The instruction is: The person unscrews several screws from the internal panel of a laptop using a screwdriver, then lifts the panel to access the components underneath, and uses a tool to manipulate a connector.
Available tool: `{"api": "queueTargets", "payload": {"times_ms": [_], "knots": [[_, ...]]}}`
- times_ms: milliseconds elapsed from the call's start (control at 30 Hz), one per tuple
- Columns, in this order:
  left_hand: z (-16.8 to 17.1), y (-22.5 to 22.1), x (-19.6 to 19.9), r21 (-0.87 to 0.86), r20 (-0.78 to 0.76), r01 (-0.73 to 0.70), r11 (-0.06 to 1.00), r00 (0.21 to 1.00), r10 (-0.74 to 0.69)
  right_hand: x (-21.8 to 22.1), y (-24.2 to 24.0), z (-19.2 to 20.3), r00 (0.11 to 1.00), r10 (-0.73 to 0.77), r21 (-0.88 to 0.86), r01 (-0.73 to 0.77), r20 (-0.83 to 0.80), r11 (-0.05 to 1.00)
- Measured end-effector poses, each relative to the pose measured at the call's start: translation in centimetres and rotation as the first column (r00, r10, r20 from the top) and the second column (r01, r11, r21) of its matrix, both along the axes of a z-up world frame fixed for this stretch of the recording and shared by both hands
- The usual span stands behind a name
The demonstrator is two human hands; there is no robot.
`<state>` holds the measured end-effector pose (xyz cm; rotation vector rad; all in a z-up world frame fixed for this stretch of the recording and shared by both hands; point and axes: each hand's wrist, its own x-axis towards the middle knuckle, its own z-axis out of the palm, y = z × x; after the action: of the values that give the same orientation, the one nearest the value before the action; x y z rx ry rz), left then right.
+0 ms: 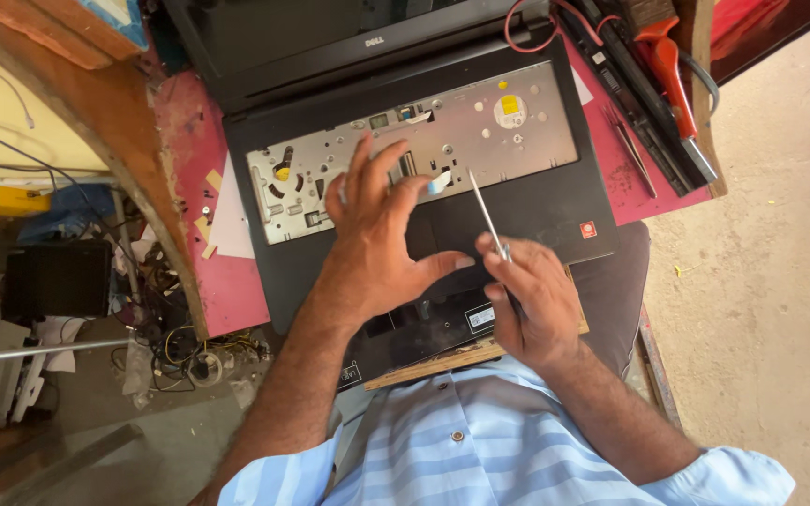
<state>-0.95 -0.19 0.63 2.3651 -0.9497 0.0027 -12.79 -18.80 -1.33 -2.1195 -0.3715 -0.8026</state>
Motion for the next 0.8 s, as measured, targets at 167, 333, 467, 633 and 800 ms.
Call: {"api": "queueTargets", "payload": {"times_ms": [167, 333, 467, 633, 800], "knots": [[0.2, -0.4, -0.4, 0.010, -0.059, 0.002, 1.000, 0.998, -0.001, 3.5, 0.9, 1.5, 0.976, -0.139, 0.055, 0.150, -0.167, 0.987], [0.5, -0.6, -0.5, 0.035, -0.057, -0.005, 0.999, 0.998, 0.007, 7.7, 0.3, 2.3, 0.943, -0.053, 0.107, 0.094, -0.329, 0.990], [0.7, 0.2, -0.4, 0.057, -0.057, -0.027, 0.998, 0.998, 0.030, 8.9, 0.2, 1.8, 0.918, 0.025, 0.090, 0.012, -0.395, 0.996], [1.3, 2.0, -1.2, 0.056, 0.087, -0.172, 0.983, 0.982, 0.167, 9.1, 0.1, 0.9, 0.951, -0.005, 0.053, 0.022, -0.309, 0.998], [1.1, 3.2, -2.0, 0.114, 0.203, -0.250, 0.961, 0.953, 0.224, 9.1, 0.0, 0.5, 0.943, 0.011, 0.123, 0.031, -0.332, 0.992]]}}
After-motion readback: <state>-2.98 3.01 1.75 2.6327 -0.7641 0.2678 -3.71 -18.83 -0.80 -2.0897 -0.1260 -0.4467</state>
